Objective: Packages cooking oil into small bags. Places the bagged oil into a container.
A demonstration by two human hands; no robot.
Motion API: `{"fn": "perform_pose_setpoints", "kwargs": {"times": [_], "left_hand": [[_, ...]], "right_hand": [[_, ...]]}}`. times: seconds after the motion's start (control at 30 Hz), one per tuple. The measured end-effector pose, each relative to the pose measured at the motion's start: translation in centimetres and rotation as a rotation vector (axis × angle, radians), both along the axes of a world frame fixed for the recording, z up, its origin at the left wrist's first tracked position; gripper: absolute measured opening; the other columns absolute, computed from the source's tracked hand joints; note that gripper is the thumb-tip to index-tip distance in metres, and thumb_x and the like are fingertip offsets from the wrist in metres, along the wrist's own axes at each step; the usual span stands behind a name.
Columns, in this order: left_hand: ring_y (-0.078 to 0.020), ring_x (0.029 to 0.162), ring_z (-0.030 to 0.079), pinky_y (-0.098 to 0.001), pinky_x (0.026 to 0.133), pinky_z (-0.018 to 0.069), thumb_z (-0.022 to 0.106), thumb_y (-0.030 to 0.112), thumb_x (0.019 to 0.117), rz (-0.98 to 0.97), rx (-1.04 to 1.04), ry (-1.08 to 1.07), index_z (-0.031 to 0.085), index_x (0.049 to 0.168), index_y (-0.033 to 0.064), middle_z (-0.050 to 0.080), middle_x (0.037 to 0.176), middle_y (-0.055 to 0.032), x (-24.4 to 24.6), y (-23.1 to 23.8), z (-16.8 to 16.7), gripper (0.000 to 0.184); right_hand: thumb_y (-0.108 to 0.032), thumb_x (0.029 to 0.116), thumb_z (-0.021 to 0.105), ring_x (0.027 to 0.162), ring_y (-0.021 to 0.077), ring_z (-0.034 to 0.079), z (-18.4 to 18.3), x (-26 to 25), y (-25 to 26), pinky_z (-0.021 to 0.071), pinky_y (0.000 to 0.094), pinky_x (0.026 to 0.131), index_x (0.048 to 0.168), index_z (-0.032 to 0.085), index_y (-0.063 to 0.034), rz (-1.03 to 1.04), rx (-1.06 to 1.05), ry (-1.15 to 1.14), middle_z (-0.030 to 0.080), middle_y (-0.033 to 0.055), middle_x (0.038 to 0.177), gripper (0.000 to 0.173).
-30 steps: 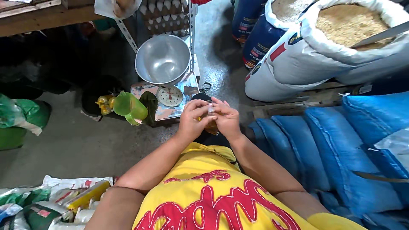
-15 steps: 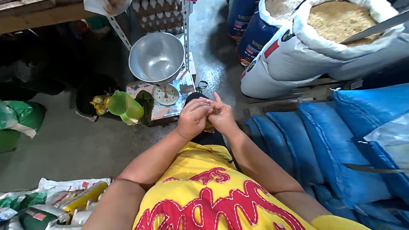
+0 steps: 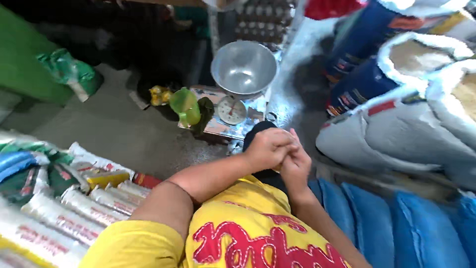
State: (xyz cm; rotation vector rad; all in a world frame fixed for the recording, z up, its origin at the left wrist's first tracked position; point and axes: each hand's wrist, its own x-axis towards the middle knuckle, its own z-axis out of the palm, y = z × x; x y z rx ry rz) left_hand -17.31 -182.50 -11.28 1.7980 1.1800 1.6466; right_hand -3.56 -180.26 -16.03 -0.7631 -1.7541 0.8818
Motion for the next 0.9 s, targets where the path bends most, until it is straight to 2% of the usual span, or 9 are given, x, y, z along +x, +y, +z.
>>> {"fn": "perform_pose_setpoints", "kwargs": {"times": [0.17, 0.3, 0.37, 0.47, 0.6, 0.67, 0.73, 0.8, 0.9], "left_hand": [[-0.0239, 0.105, 0.071, -0.0409, 0.099, 0.0562, 0.065, -0.002, 0.0925, 0.13, -0.043, -0.093, 0.075, 0.087, -0.0053, 0.075, 0.097, -0.016, -4.2, -3.0, 0.8, 0.012], [-0.0253, 0.118, 0.067, -0.0451, 0.111, 0.0478, 0.064, 0.002, 0.0954, 0.313, -0.055, -0.064, 0.076, 0.087, -0.0014, 0.077, 0.099, -0.0121, -8.5, -6.6, -0.1, 0.015], [-0.0261, 0.122, 0.065, -0.0454, 0.113, 0.0469, 0.063, 0.005, 0.0967, 0.399, -0.129, -0.1, 0.077, 0.089, -0.0004, 0.076, 0.101, -0.0113, -10.4, -9.0, -0.9, 0.016], [-0.0272, 0.124, 0.064, -0.047, 0.116, 0.0443, 0.061, 0.007, 0.098, 0.567, -0.289, -0.189, 0.077, 0.092, 0.0005, 0.077, 0.102, -0.0106, -13.4, -13.1, -1.9, 0.018], [-0.0281, 0.125, 0.064, -0.045, 0.121, 0.039, 0.062, 0.007, 0.0975, 0.859, -0.585, -0.321, 0.076, 0.094, -0.0029, 0.075, 0.105, -0.016, -17.4, -17.4, -3.3, 0.017], [-0.0248, 0.123, 0.063, -0.0415, 0.116, 0.0428, 0.063, 0.01, 0.0995, 0.962, -0.804, -0.411, 0.075, 0.1, -0.0029, 0.073, 0.112, -0.0165, -19.7, -18.6, -4.3, 0.017], [-0.0173, 0.103, 0.067, -0.0377, 0.097, 0.0535, 0.063, 0.012, 0.1002, 1.045, -0.939, -0.448, 0.074, 0.102, -0.0007, 0.072, 0.105, -0.0118, -22.2, -19.5, -6.0, 0.017], [-0.0142, 0.091, 0.067, -0.0366, 0.087, 0.0552, 0.062, 0.012, 0.101, 1.102, -0.985, -0.499, 0.073, 0.102, -0.0005, 0.071, 0.098, -0.0093, -25.2, -20.1, -7.8, 0.017], [-0.0153, 0.089, 0.066, -0.0381, 0.086, 0.0549, 0.06, 0.013, 0.1026, 1.156, -0.99, -0.543, 0.07, 0.102, -0.0013, 0.07, 0.096, -0.0095, -30.3, -20.2, -10.1, 0.018]], "right_hand": [[-0.007, 0.0977, 0.056, 0.125, 0.0141, 0.061, 2.1, -4.3, 0.0, 0.0343, 0.0444, 0.123, 0.102, 0.075, -0.0025, 0.248, -0.011, -0.011, 0.073, 0.0045, 0.116, 0.019], [-0.012, 0.0913, 0.061, 0.129, 0.0197, 0.06, 2.7, -8.9, -0.5, 0.0467, 0.0387, 0.113, 0.101, 0.076, -0.0023, 0.46, -0.111, -0.152, 0.073, 0.0104, 0.12, 0.02], [-0.016, 0.0856, 0.069, 0.135, 0.0233, 0.056, 2.5, -11.3, -1.0, 0.0465, 0.0396, 0.113, 0.119, 0.071, 0.0023, 0.574, -0.214, -0.232, 0.066, 0.0168, 0.133, 0.038], [-0.039, 0.085, 0.077, 0.143, 0.0225, 0.045, 1.9, -14.5, -1.2, 0.0415, 0.0394, 0.117, 0.151, 0.047, -0.0017, 0.713, -0.397, -0.434, 0.047, 0.018, 0.155, 0.082], [-0.039, 0.0925, 0.07, 0.149, 0.0247, 0.038, -0.5, -17.3, -0.1, 0.0346, 0.0453, 0.121, 0.144, 0.058, -0.0076, 0.816, -0.533, -0.734, 0.043, 0.015, 0.159, 0.061], [-0.035, 0.0974, 0.067, 0.148, 0.0274, 0.04, -2.9, -18.2, 1.0, 0.0348, 0.0485, 0.121, 0.14, 0.061, -0.0075, 0.85, -0.63, -0.876, 0.046, 0.0163, 0.157, 0.051], [-0.033, 0.0995, 0.066, 0.143, 0.0307, 0.046, -5.4, -18.6, 2.0, 0.038, 0.052, 0.118, 0.139, 0.062, -0.0065, 0.847, -0.77, -0.951, 0.051, 0.018, 0.152, 0.048], [-0.033, 0.1015, 0.064, 0.137, 0.0334, 0.052, -7.7, -19.0, 3.2, 0.0413, 0.055, 0.114, 0.139, 0.061, -0.0065, 0.809, -0.893, -1.015, 0.056, 0.0194, 0.145, 0.046], [-0.032, 0.104, 0.061, 0.132, 0.0375, 0.055, -12.5, -19.6, 6.0, 0.0422, 0.0571, 0.112, 0.138, 0.061, -0.0023, 0.731, -0.973, -1.092, 0.059, 0.024, 0.14, 0.045]]}}
